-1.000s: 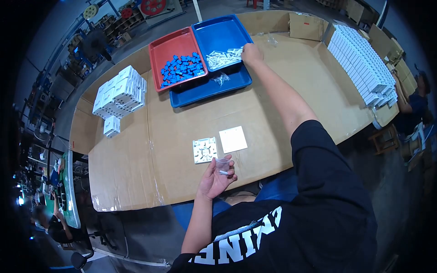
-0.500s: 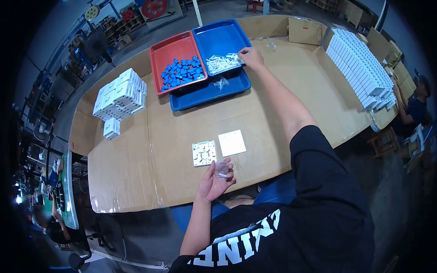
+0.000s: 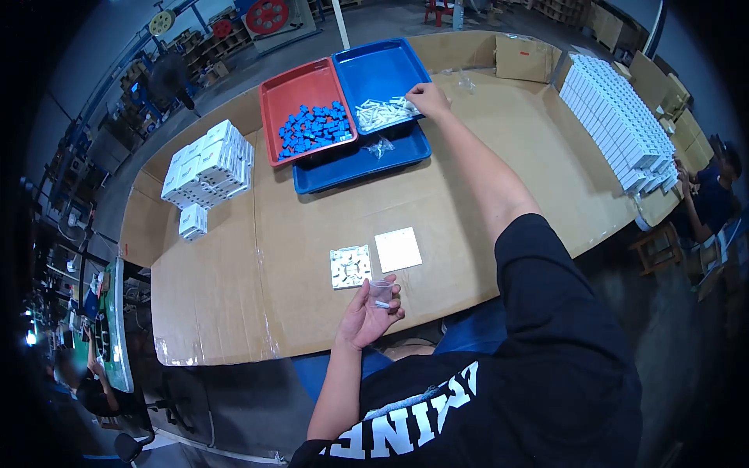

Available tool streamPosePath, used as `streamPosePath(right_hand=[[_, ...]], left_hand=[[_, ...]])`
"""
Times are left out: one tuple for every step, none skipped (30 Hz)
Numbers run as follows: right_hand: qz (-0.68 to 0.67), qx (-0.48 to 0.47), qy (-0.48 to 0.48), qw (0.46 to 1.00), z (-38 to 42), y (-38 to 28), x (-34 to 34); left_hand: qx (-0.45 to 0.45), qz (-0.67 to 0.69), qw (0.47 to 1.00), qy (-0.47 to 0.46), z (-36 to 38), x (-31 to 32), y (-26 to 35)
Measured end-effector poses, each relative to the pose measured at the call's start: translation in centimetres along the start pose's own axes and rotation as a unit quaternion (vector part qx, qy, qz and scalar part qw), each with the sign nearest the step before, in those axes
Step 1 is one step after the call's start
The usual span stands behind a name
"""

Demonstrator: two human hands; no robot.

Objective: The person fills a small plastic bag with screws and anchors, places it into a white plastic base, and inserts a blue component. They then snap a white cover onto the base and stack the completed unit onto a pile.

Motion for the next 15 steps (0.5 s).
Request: streamPosePath(right_hand=[[-0.001, -0.001, 0.0, 1.0, -0.22, 0.05, 0.07], [-0.011, -0.011, -0.009, 1.0, -0.41, 0.06, 0.16], [-0.022, -0.021, -0.018, 0.999, -0.58, 0.09, 0.28], [-0.022, -0.021, -0.018, 0.999, -0.31, -0.2, 0.16], [-0.025, -0.028, -0.019, 0.999, -0.03, -0.49, -0.02], [-0.027, -0.035, -0.02, 0.999, 0.23, -0.77, -0.25], [-0.027, -0.035, -0.02, 0.999, 0.27, -0.81, -0.35], [-0.022, -0.031, -0.015, 0.999, 0.31, -0.85, -0.43], [-0.017, -0.028, -0.01, 0.999, 0.37, -0.9, -0.43], [-0.018, -0.028, -0.011, 0.999, 0.11, -0.72, -0.29], [-0.018, -0.026, -0.018, 0.999, -0.16, -0.52, -0.16], [-0.019, -0.025, -0.025, 0.999, -0.44, -0.38, 0.01], [-0.019, -0.025, -0.025, 0.999, -0.23, -0.58, -0.05], [-0.015, -0.029, -0.02, 0.999, 0.02, -0.73, -0.19], [-0.01, -0.034, -0.015, 0.999, 0.23, -0.91, -0.34]], left_hand=[[0.0, -0.001, 1.0, 0.0, 0.0, 0.07, 0.02], [0.001, -0.003, 1.0, 0.001, 0.02, 0.17, 0.02], [0.001, -0.006, 1.0, 0.002, 0.04, 0.23, 0.03], [0.001, -0.006, 1.0, 0.002, 0.06, 0.21, 0.05], [0.0, -0.006, 1.0, 0.003, 0.05, 0.18, 0.04], [-0.002, -0.006, 1.0, 0.005, 0.03, 0.14, 0.03], [-0.002, -0.006, 1.0, 0.005, 0.02, 0.1, 0.0], [-0.002, -0.005, 1.0, 0.006, 0.01, 0.05, -0.02], [-0.002, -0.005, 1.0, 0.007, 0.02, 0.0, -0.03], [-0.001, -0.005, 1.0, 0.007, 0.02, -0.03, -0.01], [-0.002, -0.004, 1.0, 0.005, 0.02, -0.03, -0.01], [-0.002, -0.003, 1.0, 0.003, 0.01, -0.02, 0.0], [-0.002, -0.004, 1.0, 0.003, 0.01, -0.01, 0.0], [-0.001, -0.003, 1.0, 0.004, 0.02, 0.0, -0.01], [0.0, -0.003, 1.0, 0.005, 0.02, 0.02, -0.01]])
Point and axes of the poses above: each hand's wrist, its own z-axis away from the middle knuckle, its own x-axis out of the palm, y = z × x, the point moved 3 cm from there along -z, towards the middle knuckle, and after that the axes turned 15 degrees about x, right-handed, at the moved point
